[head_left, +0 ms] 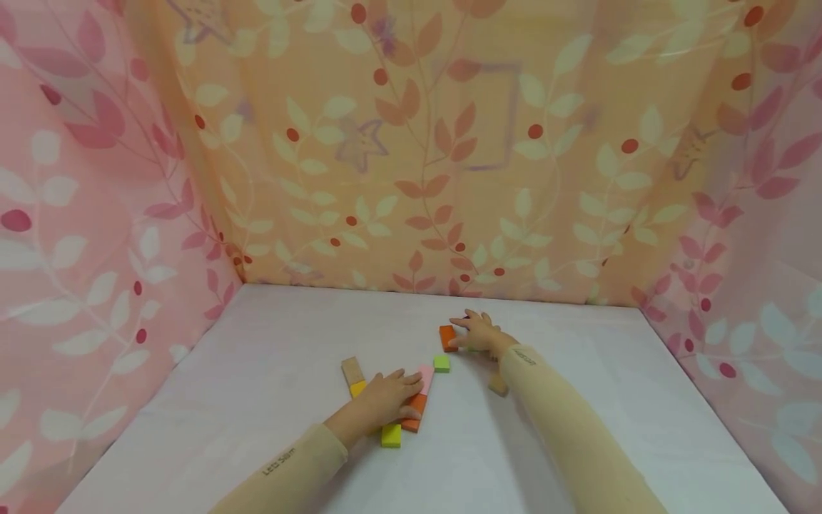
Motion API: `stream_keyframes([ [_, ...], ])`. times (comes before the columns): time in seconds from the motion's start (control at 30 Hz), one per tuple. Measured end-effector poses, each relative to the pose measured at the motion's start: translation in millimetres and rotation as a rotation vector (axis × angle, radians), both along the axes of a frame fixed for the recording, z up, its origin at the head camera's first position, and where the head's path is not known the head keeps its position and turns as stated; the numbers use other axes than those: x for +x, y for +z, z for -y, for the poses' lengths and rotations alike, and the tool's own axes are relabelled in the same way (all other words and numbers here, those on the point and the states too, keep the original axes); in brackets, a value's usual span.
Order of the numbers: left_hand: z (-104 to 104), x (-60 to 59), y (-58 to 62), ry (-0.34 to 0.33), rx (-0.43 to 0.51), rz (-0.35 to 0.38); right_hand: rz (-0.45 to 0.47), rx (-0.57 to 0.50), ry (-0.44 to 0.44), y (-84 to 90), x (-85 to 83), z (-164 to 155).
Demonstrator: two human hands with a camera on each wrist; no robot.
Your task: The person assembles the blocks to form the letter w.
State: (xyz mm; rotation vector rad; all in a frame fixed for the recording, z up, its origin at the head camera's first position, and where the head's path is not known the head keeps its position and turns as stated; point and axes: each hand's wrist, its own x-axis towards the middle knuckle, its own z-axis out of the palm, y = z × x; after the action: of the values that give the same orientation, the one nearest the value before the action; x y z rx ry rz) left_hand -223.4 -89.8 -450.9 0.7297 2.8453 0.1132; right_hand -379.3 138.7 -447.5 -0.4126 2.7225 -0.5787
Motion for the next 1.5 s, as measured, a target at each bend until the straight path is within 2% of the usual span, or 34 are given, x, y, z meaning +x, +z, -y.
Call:
stream_keyframes([
  [0.17, -3.7, 3.3, 2.2, -0.008, 0.002, 0.008, 0.052, 0.02, -0.022, -1.4, 0.4, -2.4],
  [0.27, -5.4, 5.9, 3.3, -0.019, -0.001, 0.002, 0.049, 0.011, -0.015, 0.7, 4.4, -2.4],
  [0.43, -7.6, 8.8, 4.4, -0.023, -0.002, -0.004, -0.033, -0.075, -0.003, 4.1, 10.6, -2.0],
  [0.6, -8.3, 7.9, 2.6, -0.006, 0.002, 0.007, -0.142, -0.116, -0.04, 2.1, 11.4, 0.1],
  [0.73, -8.0, 5.9, 0.2, -0.002, 0.003, 0.011, -0.155, -0.17, -0.09, 0.7, 12.2, 2.3],
  [0.9, -7.2, 4.2, -0.2, -0.007, -0.007, 0.004, -0.133, -0.312, -0.134, 0.1, 14.0, 3.2],
  [1.07, -6.0, 3.3, 2.8, 0.005, -0.012, 0.006, -0.056, -0.522, -0.251, 6.0, 19.2, 5.1],
  [1.2, -4.4, 3.0, 3.6, 0.014, -0.001, 0.013, -0.001, -0.634, -0.332, 13.7, 25.0, 5.9],
  [1.33, -2.3, 1.9, 3.1, 0.014, 0.007, 0.015, 0.074, -0.706, -0.385, 20.2, 31.5, 4.6],
  [1.5, -0.2, 1.4, 2.0, 0.01, 0.012, 0.015, 0.14, -0.728, -0.411, 24.2, 40.8, 1.7],
])
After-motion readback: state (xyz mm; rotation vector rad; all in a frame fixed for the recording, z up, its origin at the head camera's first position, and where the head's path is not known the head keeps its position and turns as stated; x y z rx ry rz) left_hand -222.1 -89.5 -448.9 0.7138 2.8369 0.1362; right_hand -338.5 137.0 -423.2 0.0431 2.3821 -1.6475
